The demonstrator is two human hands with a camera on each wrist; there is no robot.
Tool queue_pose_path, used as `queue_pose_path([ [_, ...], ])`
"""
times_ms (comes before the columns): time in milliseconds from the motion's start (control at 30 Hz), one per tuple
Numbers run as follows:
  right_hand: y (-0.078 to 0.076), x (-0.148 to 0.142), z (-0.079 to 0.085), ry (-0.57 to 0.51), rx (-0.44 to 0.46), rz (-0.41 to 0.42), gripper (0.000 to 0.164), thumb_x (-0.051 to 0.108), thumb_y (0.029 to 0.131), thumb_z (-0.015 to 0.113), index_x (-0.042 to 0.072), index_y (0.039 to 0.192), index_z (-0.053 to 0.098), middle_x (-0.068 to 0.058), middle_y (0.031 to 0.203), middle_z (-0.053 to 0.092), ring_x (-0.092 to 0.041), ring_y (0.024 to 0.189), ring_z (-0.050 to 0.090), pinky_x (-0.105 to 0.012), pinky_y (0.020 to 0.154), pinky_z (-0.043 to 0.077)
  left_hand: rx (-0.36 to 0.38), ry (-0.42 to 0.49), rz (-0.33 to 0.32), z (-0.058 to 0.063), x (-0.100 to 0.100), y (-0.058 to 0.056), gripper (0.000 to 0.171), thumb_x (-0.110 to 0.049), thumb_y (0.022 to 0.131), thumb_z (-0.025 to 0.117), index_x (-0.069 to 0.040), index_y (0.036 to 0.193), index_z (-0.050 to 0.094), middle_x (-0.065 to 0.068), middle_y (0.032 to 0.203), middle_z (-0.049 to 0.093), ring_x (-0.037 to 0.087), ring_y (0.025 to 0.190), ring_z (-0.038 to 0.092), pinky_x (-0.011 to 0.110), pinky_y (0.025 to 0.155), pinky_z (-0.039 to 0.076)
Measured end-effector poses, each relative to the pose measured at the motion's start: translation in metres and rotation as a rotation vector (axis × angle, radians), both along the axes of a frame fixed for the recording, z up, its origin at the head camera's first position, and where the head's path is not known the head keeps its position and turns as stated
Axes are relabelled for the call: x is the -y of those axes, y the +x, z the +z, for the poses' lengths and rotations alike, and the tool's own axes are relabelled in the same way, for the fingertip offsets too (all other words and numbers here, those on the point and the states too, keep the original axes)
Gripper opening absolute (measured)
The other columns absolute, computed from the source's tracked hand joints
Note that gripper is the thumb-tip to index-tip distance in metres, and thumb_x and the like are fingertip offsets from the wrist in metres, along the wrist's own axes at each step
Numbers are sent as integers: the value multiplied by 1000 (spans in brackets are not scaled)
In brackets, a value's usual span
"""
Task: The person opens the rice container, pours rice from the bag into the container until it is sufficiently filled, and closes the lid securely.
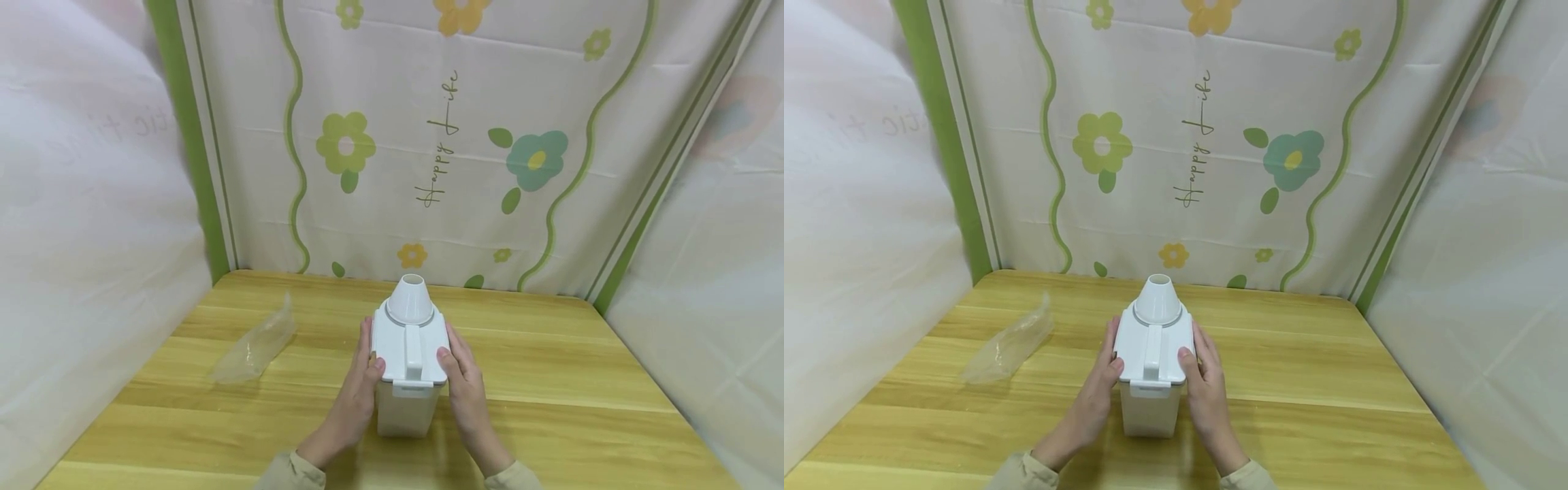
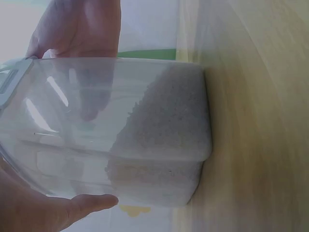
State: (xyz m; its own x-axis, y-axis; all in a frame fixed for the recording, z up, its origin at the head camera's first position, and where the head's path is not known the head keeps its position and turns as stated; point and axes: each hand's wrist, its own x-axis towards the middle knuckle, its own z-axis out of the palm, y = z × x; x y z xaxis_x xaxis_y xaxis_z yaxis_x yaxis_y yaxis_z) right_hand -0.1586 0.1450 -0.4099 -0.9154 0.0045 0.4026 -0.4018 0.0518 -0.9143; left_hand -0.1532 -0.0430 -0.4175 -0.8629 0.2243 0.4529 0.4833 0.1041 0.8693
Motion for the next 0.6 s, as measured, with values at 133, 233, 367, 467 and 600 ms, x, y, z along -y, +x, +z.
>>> queue_pose_path([
  [133, 0, 0, 0, -20, -2, 29, 50, 20, 106, 44, 7, 153, 34, -3, 156, 32, -21, 142, 26, -17, 109, 26, -18, -17, 33, 0, -1, 0, 63, -28, 107, 29, -9, 158, -3, 1, 162, -3, 22, 147, -1, 52, 116, 4],
  [233, 0, 0, -1, -28, 4, 35, 50, 21, 106, 44, 7, 153, 32, -2, 156, 32, -20, 143, 25, -17, 109, 25, -29, -34, 44, 1, 0, 0, 61, -29, 107, 28, -10, 158, -1, 1, 162, -2, 23, 147, 0, 53, 116, 6],
  [367, 0, 1, -1, -29, 9, 34, 51, 22, 106, 44, 8, 154, 32, -2, 156, 31, -19, 143, 24, -18, 110, 25, -16, -29, 33, 2, 0, 1, 62, -30, 108, 28, -9, 158, -1, 1, 162, -3, 22, 147, -1, 52, 117, 4],
  [467, 0, 1, -1, -26, 9, 34, 51, 22, 107, 43, 8, 154, 31, -1, 156, 31, -19, 143, 24, -19, 111, 24, -6, -15, 26, 2, -1, 1, 62, -30, 107, 28, -8, 158, -2, 1, 162, -4, 22, 147, -2, 51, 117, 4],
  [600, 1, 1, -1, -27, 14, 33, 52, 23, 107, 44, 8, 154, 31, 0, 156, 31, -18, 143, 24, -19, 111, 24, -3, -2, 22, 2, -2, 1, 63, -30, 107, 28, -8, 158, -2, 2, 162, -4, 22, 147, -2, 51, 116, 4],
])
